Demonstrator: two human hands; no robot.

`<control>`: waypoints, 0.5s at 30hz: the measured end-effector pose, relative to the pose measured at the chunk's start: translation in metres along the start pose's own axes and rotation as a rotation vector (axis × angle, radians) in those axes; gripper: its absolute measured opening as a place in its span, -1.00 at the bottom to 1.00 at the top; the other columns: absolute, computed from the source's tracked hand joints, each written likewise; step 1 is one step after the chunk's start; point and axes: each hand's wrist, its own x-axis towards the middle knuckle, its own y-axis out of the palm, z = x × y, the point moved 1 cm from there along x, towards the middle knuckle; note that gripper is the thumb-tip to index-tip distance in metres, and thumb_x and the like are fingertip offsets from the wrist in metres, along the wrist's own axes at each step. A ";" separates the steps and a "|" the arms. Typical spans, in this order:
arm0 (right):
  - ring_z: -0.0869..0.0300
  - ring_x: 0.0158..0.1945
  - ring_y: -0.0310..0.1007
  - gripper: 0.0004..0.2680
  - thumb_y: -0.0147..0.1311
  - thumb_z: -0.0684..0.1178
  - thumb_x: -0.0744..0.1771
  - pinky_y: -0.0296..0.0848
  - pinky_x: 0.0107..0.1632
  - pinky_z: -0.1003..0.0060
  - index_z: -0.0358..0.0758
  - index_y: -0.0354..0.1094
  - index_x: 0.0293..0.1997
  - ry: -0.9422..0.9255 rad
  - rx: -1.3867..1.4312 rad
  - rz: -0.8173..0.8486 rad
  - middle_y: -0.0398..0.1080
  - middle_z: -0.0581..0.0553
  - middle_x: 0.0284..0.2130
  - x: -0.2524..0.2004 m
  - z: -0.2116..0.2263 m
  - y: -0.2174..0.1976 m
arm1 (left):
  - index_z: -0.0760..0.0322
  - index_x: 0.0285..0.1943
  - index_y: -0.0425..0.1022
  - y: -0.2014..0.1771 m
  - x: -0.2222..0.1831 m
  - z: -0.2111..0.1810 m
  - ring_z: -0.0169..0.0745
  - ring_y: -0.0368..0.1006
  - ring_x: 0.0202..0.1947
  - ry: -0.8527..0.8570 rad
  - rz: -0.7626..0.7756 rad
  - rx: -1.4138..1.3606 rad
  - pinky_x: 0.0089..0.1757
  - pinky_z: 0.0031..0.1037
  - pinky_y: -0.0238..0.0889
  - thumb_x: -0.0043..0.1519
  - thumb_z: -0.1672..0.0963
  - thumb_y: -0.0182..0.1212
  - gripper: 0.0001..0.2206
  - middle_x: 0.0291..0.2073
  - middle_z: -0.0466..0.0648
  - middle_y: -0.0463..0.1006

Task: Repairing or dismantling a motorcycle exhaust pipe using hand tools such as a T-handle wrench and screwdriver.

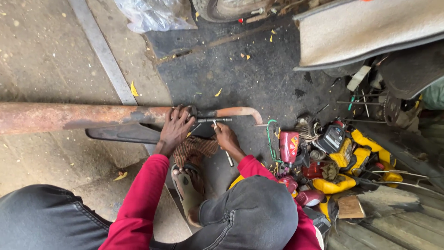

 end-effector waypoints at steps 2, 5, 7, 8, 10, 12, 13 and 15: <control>0.15 -0.65 0.43 -0.75 -0.12 0.10 0.41 0.47 -0.47 0.18 -0.03 0.47 0.12 -0.054 0.068 -0.009 0.46 -0.12 -0.57 0.000 0.000 -0.001 | 0.03 0.22 0.38 0.002 0.000 0.001 0.16 0.02 0.43 0.004 -0.061 -0.010 0.29 0.09 -0.13 0.22 0.11 0.02 -0.65 0.39 0.03 0.23; -0.02 -0.52 0.52 -0.74 -0.15 0.10 0.43 0.48 -0.38 0.11 -0.03 0.46 0.15 -0.027 0.003 0.000 0.48 -0.30 -0.51 -0.012 0.011 -0.006 | 0.03 0.22 0.40 -0.002 0.002 0.001 0.17 0.01 0.42 0.000 -0.020 0.000 0.28 0.09 -0.13 0.21 0.12 0.02 -0.64 0.38 0.04 0.23; -0.10 -0.36 0.55 -0.77 -0.12 0.07 0.43 0.49 -0.29 0.07 -0.08 0.46 0.12 -0.262 -0.049 -0.158 0.53 -0.29 -0.36 0.012 -0.031 0.021 | 0.04 0.23 0.40 -0.003 0.002 0.000 0.17 0.01 0.42 -0.002 -0.003 -0.005 0.29 0.09 -0.13 0.21 0.12 0.02 -0.63 0.36 0.04 0.24; -0.18 -0.21 0.58 -0.79 -0.09 0.04 0.44 0.51 -0.21 0.04 -0.14 0.47 0.09 -0.499 -0.099 -0.315 0.57 -0.29 -0.21 0.024 -0.051 0.033 | 0.05 0.25 0.40 -0.004 0.002 0.001 0.17 0.01 0.43 -0.002 0.012 -0.011 0.29 0.08 -0.13 0.21 0.12 0.02 -0.61 0.35 0.05 0.25; -0.20 -0.14 0.56 -0.78 -0.10 0.03 0.43 0.49 -0.15 0.01 -0.13 0.45 0.10 -0.442 -0.080 -0.297 0.56 -0.30 -0.18 0.017 -0.044 0.035 | 0.05 0.25 0.40 -0.001 0.001 0.001 0.17 0.01 0.43 -0.007 0.008 -0.020 0.29 0.09 -0.14 0.23 0.12 0.01 -0.63 0.35 0.05 0.25; -0.22 -0.08 0.55 -0.77 -0.10 0.03 0.42 0.48 -0.08 -0.02 -0.13 0.44 0.11 -0.381 -0.060 -0.279 0.55 -0.31 -0.15 0.007 -0.039 0.039 | 0.06 0.25 0.40 0.002 -0.002 0.000 0.18 0.01 0.43 -0.008 0.006 -0.030 0.29 0.10 -0.14 0.25 0.12 0.00 -0.64 0.35 0.04 0.25; -0.22 -0.07 0.54 -0.77 -0.12 0.03 0.42 0.48 -0.09 -0.02 -0.13 0.43 0.13 -0.344 -0.043 -0.296 0.54 -0.31 -0.14 0.002 -0.035 0.040 | 0.07 0.27 0.39 0.002 -0.002 0.000 0.18 0.01 0.43 0.002 0.014 -0.008 0.30 0.10 -0.14 0.23 0.13 0.01 -0.62 0.33 0.04 0.25; -0.22 -0.06 0.52 -0.76 -0.13 0.04 0.41 0.47 -0.09 -0.03 -0.13 0.41 0.14 -0.311 -0.024 -0.311 0.53 -0.32 -0.14 -0.009 -0.020 0.038 | 0.07 0.29 0.39 0.005 -0.002 0.001 0.18 0.01 0.43 0.011 0.021 0.018 0.30 0.10 -0.14 0.22 0.14 0.01 -0.59 0.32 0.05 0.26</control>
